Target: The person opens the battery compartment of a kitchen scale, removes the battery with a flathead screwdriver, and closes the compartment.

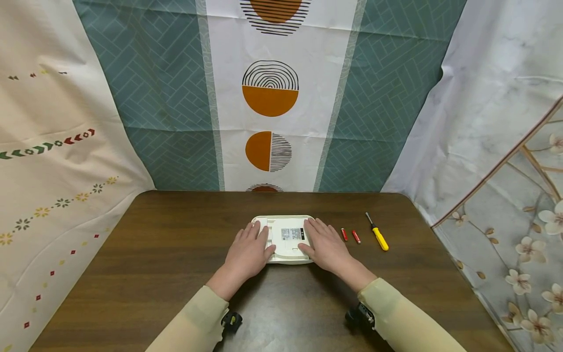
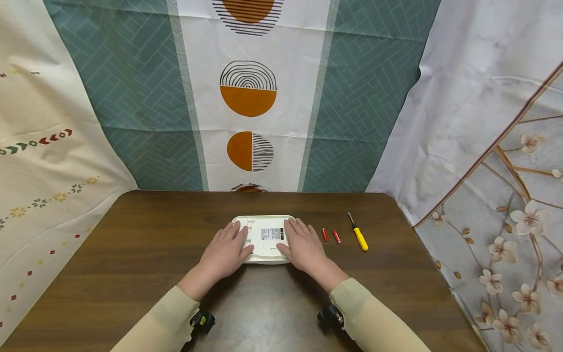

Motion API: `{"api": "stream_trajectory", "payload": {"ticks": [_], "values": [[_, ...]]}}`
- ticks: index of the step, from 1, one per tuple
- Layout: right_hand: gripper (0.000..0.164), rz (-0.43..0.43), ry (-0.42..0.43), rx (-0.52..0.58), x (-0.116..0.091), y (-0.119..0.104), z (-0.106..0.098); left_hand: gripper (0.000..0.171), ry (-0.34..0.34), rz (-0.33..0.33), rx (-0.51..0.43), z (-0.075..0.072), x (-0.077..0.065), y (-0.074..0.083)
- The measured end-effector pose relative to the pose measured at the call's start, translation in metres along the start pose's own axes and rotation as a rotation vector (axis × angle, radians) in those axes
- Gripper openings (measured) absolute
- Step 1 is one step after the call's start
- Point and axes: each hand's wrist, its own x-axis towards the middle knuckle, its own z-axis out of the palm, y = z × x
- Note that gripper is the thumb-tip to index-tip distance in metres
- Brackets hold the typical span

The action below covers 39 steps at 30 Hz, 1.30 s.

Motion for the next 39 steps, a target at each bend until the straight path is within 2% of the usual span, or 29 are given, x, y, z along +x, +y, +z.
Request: {"api": "stream_trajectory", "payload": {"ticks": [14, 25, 31, 39], "values": [[0.078, -0.009, 0.011, -0.023, -0.005, 0.005, 0.008, 0.067, 0.005, -0.001, 0.005, -0.001, 0.0, -0.002], [0.081, -0.035, -0.026, 0.013, -0.015, 0.013, 0.012, 0.07, 0.016, -0.004, -0.045, -0.007, 0.0, 0.001], [0.089, -0.021, -0.052, 0.021, -0.018, 0.014, 0.009, 0.077, 0.03, -0.001, -0.032, -0.011, -0.004, 0.001], [0.097, -0.014, -0.091, 0.025, -0.025, 0.017, 0.008, 0.082, -0.021, -0.011, -0.002, -0.01, -0.015, -0.001]]}}
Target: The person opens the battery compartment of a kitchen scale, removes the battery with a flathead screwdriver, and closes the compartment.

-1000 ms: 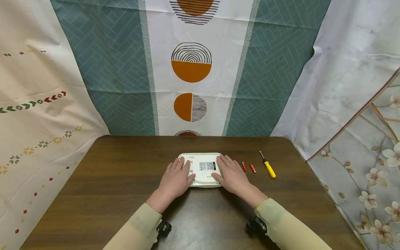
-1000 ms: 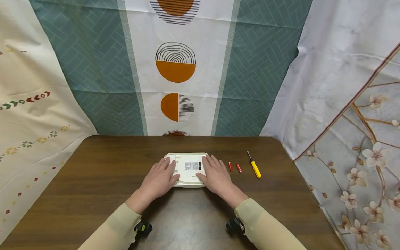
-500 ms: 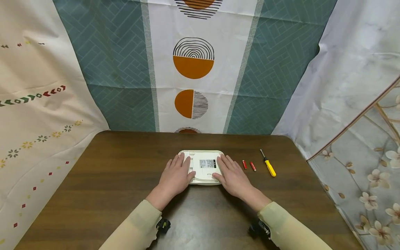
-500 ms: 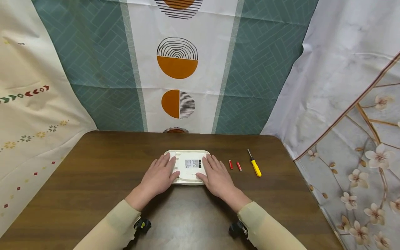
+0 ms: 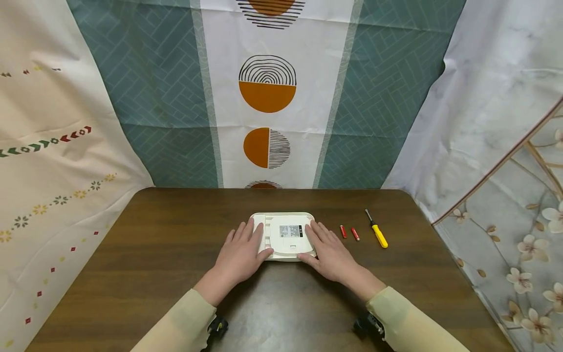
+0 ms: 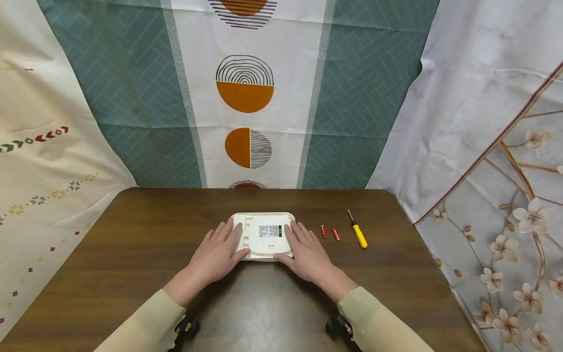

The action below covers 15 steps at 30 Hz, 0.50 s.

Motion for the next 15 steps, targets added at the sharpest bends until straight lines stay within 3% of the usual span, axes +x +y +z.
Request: {"api": "stream_trajectory", "payload": {"ticks": [15], "values": [[0.1, -0.002, -0.005, 0.048, -0.005, -0.0005, 0.003, 0.088, -0.052, 0.0, -0.015, 0.0087, -0.0089, 0.0]]}}
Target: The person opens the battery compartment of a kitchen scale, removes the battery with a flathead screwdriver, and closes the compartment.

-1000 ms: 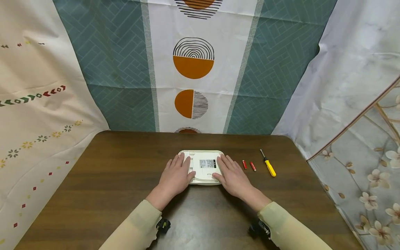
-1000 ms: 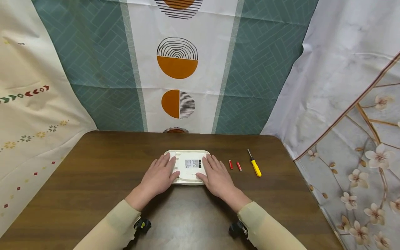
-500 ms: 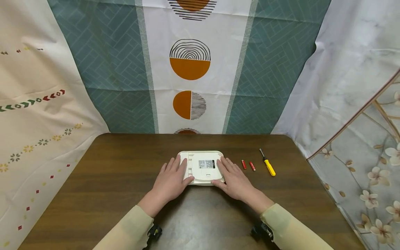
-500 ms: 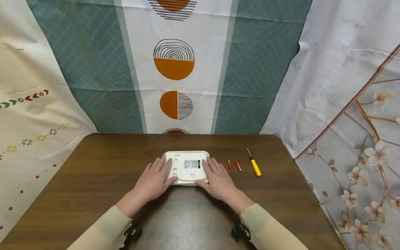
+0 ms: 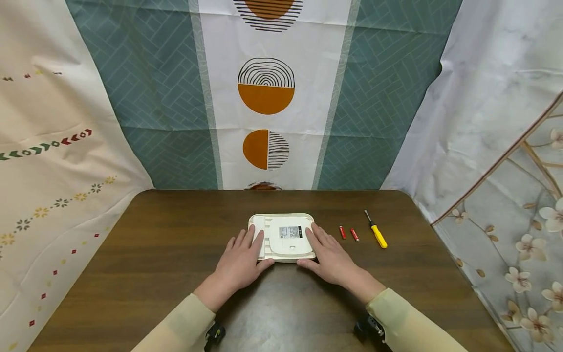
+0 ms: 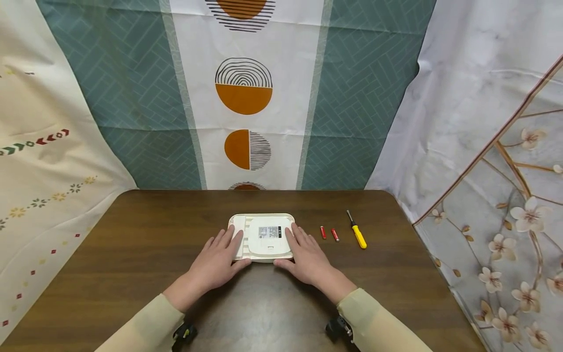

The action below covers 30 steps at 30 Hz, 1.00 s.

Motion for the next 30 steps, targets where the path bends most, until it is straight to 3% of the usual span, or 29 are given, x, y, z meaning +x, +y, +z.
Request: {"api": "stream_trajectory", "payload": {"ticks": [10, 17, 23, 30], "values": [[0.1, -0.005, -0.003, 0.007, 0.0, -0.001, 0.002, 0.087, 0.019, 0.032, -0.015, 0.001, -0.002, 0.003], [0.095, -0.013, 0.028, 0.04, 0.0, -0.004, 0.001, 0.084, 0.094, 0.074, 0.004, -0.001, -0.003, 0.006], [0.092, -0.029, 0.087, 0.016, 0.001, -0.008, 0.005, 0.085, 0.175, 0.123, 0.077, 0.001, 0.003, 0.007], [0.087, -0.058, 0.134, 0.022, 0.0, -0.008, 0.009, 0.072, 0.169, 0.127, 0.089, 0.0, 0.002, 0.013]]}}
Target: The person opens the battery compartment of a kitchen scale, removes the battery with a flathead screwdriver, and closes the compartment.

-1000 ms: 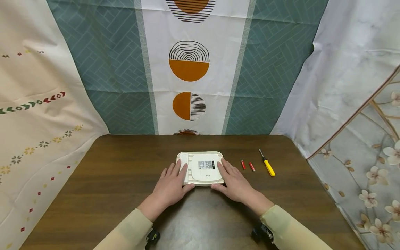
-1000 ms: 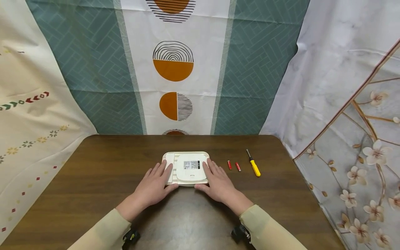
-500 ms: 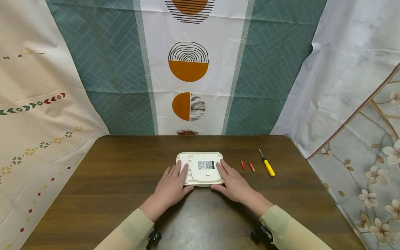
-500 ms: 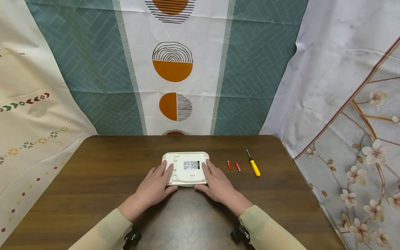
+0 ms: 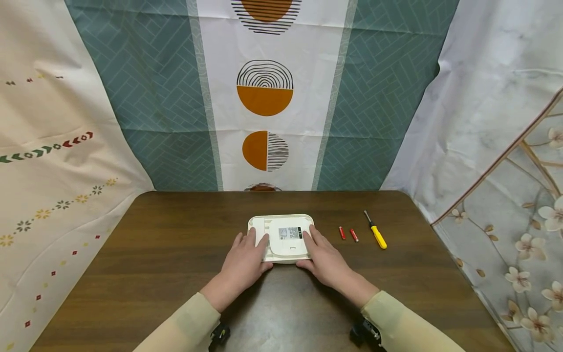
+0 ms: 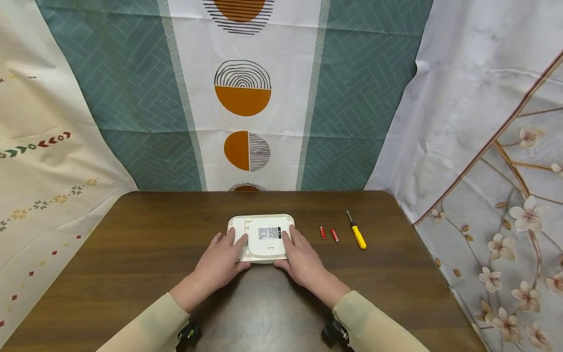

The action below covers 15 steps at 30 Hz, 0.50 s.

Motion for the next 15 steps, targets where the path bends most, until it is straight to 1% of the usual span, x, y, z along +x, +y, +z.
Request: {"api": "stream_trajectory", "payload": {"ticks": [3, 10, 15], "values": [[0.083, -0.019, 0.014, 0.008, -0.002, 0.001, -0.002, 0.067, 0.005, 0.016, -0.004, -0.002, -0.002, 0.002], [0.076, -0.055, 0.03, 0.049, -0.002, 0.002, -0.016, 0.052, 0.092, 0.098, 0.031, -0.009, -0.003, 0.001], [0.071, -0.071, 0.039, 0.061, 0.001, 0.003, -0.026, 0.047, 0.12, 0.11, 0.073, -0.012, -0.005, 0.003]]}}
